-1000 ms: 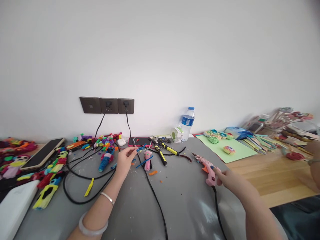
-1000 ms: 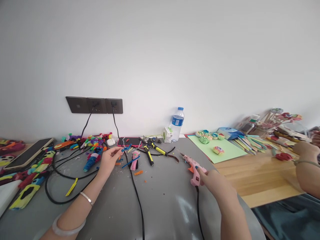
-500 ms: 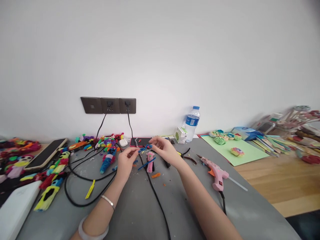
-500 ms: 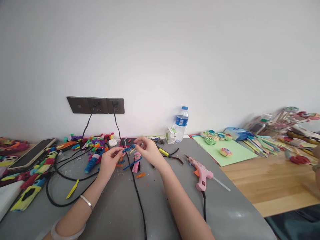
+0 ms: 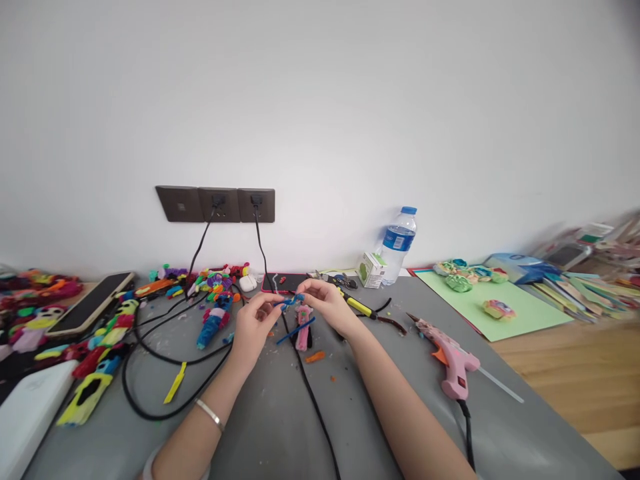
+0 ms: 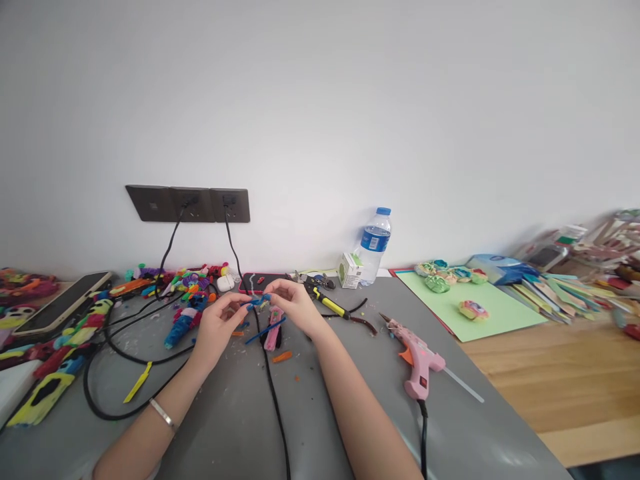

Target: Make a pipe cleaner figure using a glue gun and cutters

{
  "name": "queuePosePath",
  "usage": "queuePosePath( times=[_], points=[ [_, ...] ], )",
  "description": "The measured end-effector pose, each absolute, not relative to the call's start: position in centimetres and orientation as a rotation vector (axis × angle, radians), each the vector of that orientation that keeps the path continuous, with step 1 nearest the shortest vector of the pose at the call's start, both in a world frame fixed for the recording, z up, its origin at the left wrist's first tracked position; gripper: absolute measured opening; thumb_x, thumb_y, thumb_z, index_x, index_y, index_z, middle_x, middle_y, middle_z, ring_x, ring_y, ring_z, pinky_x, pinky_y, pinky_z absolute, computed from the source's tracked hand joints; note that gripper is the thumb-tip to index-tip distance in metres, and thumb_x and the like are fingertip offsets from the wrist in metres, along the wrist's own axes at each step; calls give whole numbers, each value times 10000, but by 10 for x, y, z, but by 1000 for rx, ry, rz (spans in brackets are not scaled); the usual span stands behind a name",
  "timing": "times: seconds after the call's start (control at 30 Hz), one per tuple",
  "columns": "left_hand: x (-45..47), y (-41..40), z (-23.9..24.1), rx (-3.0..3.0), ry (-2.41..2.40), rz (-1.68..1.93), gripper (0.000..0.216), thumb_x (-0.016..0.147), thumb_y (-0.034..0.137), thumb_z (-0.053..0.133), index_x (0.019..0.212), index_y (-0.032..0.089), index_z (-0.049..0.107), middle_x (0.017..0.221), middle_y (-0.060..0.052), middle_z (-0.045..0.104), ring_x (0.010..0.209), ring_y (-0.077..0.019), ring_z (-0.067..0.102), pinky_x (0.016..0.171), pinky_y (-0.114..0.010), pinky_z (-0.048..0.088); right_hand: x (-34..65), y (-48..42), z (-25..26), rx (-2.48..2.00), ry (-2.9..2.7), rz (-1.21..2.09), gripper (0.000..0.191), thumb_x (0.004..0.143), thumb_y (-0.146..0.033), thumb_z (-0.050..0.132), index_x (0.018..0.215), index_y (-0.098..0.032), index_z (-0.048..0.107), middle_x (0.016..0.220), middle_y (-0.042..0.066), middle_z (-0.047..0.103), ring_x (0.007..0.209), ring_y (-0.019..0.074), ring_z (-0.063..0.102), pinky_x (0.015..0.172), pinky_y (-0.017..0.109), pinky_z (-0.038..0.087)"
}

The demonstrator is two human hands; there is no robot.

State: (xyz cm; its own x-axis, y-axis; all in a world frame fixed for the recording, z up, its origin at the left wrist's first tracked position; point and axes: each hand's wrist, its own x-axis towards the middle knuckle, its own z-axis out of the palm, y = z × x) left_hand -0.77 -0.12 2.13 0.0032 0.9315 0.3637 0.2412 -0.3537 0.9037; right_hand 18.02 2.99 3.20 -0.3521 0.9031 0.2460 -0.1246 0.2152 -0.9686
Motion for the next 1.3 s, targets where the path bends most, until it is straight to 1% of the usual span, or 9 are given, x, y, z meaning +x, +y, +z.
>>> queuePosePath(
  times=[0.1,0.23,0.47,0.57,0.73,1.03,1.3],
  points=[
    [-8,-2,22,1681,1220,1374,146,795,275,614,878,181,690,796,-36,658,596,-132,540,531,-236,450,181,30,29,-765,-1517,1313,266,796,-436,709,846,-184,640,795,8,610,674,125,559,621,248,464],
    [-8,-1,21,1710,1174,1371,122,815,277,602,851,186,675,837,-42,642,643,-139,557,540,-234,453,182,30,28,-762,-1517,1311,263,804,-441,700,853,-190,642,786,7,610,668,129,561,611,250,474],
    [-8,-3,23,1802,1098,1351,82,829,244,597,837,194,662,798,-19,600,617,-120,522,515,-217,408,183,28,31,-765,-1501,1334,281,791,-449,713,848,-184,641,773,13,600,666,126,553,595,238,480],
    [-8,-3,24,1826,1077,1352,81,829,229,592,836,191,663,806,-22,603,614,-118,530,515,-219,408,183,28,30,-763,-1498,1333,295,783,-460,718,845,-182,641,779,15,602,665,126,552,594,237,478],
    [-9,-3,24,1875,1058,1359,76,828,205,595,832,190,669,798,-25,605,610,-117,536,514,-219,408,185,28,27,-751,-1511,1325,264,810,-434,701,859,-181,645,783,15,602,671,123,548,598,231,456],
    [-9,-3,22,1948,1052,1361,88,803,166,596,827,196,676,800,-30,632,611,-124,551,539,-231,428,185,27,28,-754,-1499,1345,276,792,-439,717,847,-178,645,772,11,600,662,122,531,603,237,434],
    [-8,-5,25,1961,1031,1369,83,791,163,592,806,193,668,793,-34,633,588,-120,545,526,-231,429,185,27,28,-751,-1504,1337,273,790,-439,717,843,-182,641,748,-4,578,660,122,515,613,239,416]
  ],
)
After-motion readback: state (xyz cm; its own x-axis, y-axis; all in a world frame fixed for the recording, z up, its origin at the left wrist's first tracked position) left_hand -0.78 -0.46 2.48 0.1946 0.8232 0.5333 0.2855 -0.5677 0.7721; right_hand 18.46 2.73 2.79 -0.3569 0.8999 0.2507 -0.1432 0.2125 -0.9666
